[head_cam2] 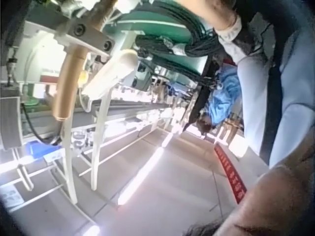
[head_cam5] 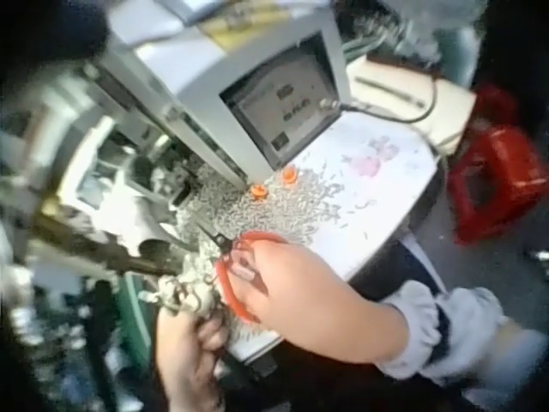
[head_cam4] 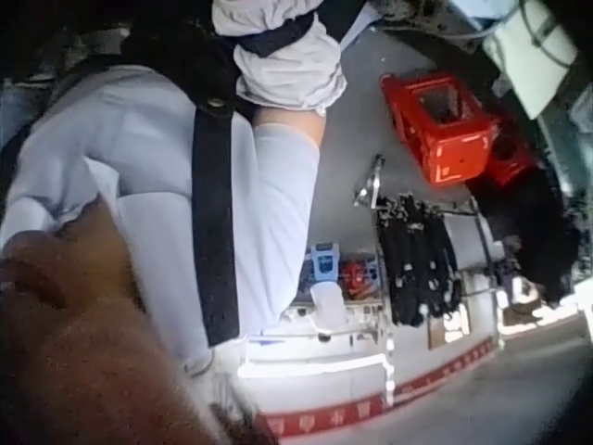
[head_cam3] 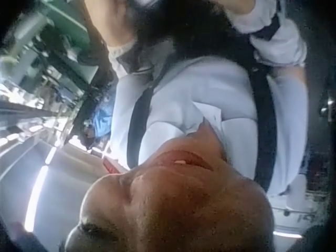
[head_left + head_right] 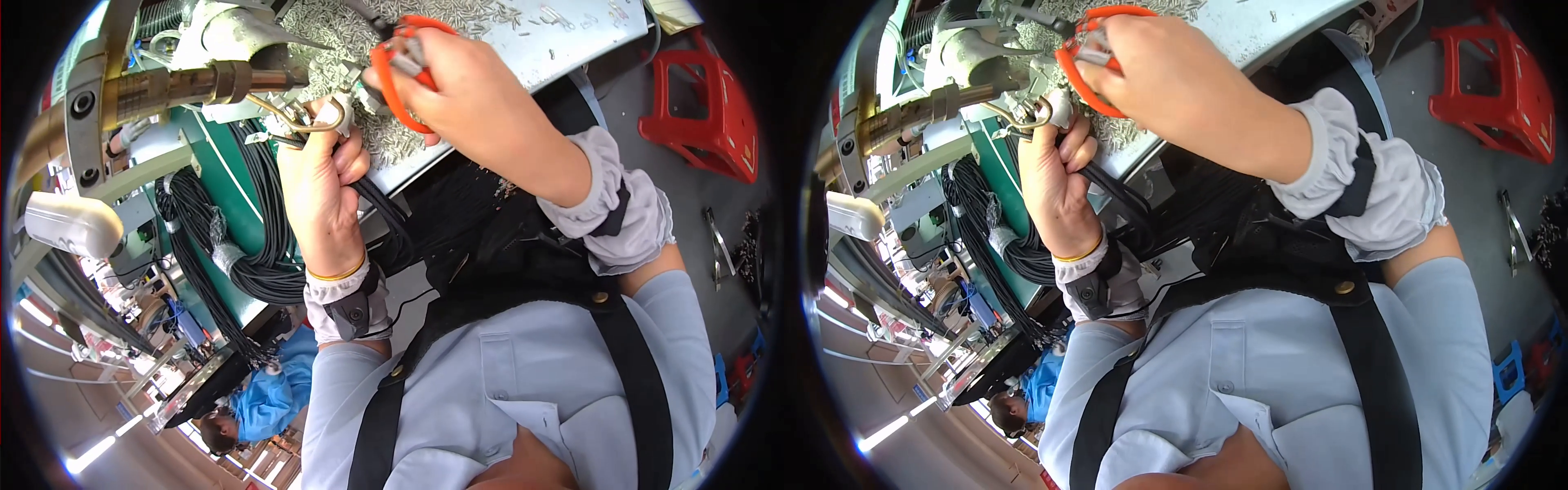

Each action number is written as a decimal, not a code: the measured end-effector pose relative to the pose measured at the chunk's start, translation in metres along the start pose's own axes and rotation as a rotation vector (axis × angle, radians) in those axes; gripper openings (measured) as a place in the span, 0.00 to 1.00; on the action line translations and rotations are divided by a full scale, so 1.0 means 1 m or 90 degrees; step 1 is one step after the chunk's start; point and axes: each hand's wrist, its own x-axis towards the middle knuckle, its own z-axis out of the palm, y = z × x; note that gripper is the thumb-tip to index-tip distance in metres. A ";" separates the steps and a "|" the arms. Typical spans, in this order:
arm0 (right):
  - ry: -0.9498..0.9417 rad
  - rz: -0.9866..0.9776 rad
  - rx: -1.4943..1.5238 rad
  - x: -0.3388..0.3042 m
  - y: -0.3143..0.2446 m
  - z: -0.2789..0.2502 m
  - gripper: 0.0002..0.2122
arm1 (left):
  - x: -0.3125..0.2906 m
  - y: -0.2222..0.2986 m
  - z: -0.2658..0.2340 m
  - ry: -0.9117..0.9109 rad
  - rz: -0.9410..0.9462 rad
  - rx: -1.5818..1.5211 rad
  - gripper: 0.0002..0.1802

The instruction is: The person uses shears to trim the ends of wires on a bundle of cables, then picks up a single cable and trims its wires before placing it back down.

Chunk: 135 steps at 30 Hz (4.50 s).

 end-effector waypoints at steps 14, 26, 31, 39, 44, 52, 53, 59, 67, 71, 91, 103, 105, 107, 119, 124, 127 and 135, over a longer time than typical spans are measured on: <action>-0.064 0.135 0.071 0.014 0.002 0.009 0.08 | 0.002 0.006 -0.006 -0.015 -0.007 0.049 0.07; -0.101 0.187 0.116 0.016 -0.007 0.002 0.09 | -0.001 0.009 -0.010 -0.036 -0.031 0.054 0.08; -0.139 0.277 0.251 0.006 -0.016 -0.008 0.10 | -0.018 0.004 -0.009 -0.118 -0.077 -0.121 0.07; -0.102 0.100 0.132 -0.014 -0.026 -0.020 0.06 | -0.056 -0.006 0.000 -0.007 0.042 0.067 0.12; -0.263 0.052 0.132 -0.024 -0.035 -0.015 0.04 | -0.069 -0.013 0.001 -0.104 -0.036 0.044 0.11; -0.225 0.285 0.278 -0.023 -0.036 -0.021 0.04 | -0.076 -0.019 -0.009 -0.076 -0.001 0.107 0.10; -0.225 0.285 0.279 -0.024 -0.037 -0.022 0.04 | -0.075 -0.018 -0.013 -0.074 0.036 0.137 0.10; -0.190 0.201 0.256 -0.039 -0.027 -0.013 0.04 | -0.072 -0.016 -0.010 -0.097 -0.038 -0.026 0.08; -0.046 -0.237 -0.033 -0.051 -0.024 -0.005 0.05 | -0.074 -0.025 -0.010 0.037 0.126 0.042 0.10; -0.136 0.061 0.253 -0.050 -0.032 -0.007 0.05 | -0.074 -0.029 -0.004 0.040 0.305 0.196 0.11; -0.157 0.250 0.412 -0.053 -0.038 -0.010 0.05 | -0.077 -0.019 -0.004 0.051 0.102 0.082 0.11; -0.234 0.118 -0.029 -0.066 -0.035 -0.009 0.16 | -0.073 -0.024 0.002 0.086 0.223 0.183 0.07; -0.216 0.112 -0.022 -0.064 -0.035 -0.008 0.16 | -0.070 -0.025 -0.004 0.083 0.214 0.186 0.06; -0.307 0.212 0.051 -0.060 -0.033 -0.009 0.13 | -0.065 -0.022 -0.009 0.080 0.211 0.188 0.06; -0.069 0.235 0.209 -0.003 -0.012 -0.006 0.09 | 0.002 0.002 -0.007 -0.047 -0.070 -0.057 0.06; -0.117 0.183 0.102 0.016 -0.001 0.005 0.06 | 0.010 0.005 -0.009 -0.044 -0.089 -0.052 0.06; -0.113 0.196 0.133 0.016 0.000 0.007 0.06 | 0.012 0.009 -0.010 -0.036 -0.110 -0.043 0.07; -0.121 0.204 0.190 0.018 -0.001 0.006 0.06 | 0.012 0.009 -0.013 -0.065 -0.086 -0.050 0.08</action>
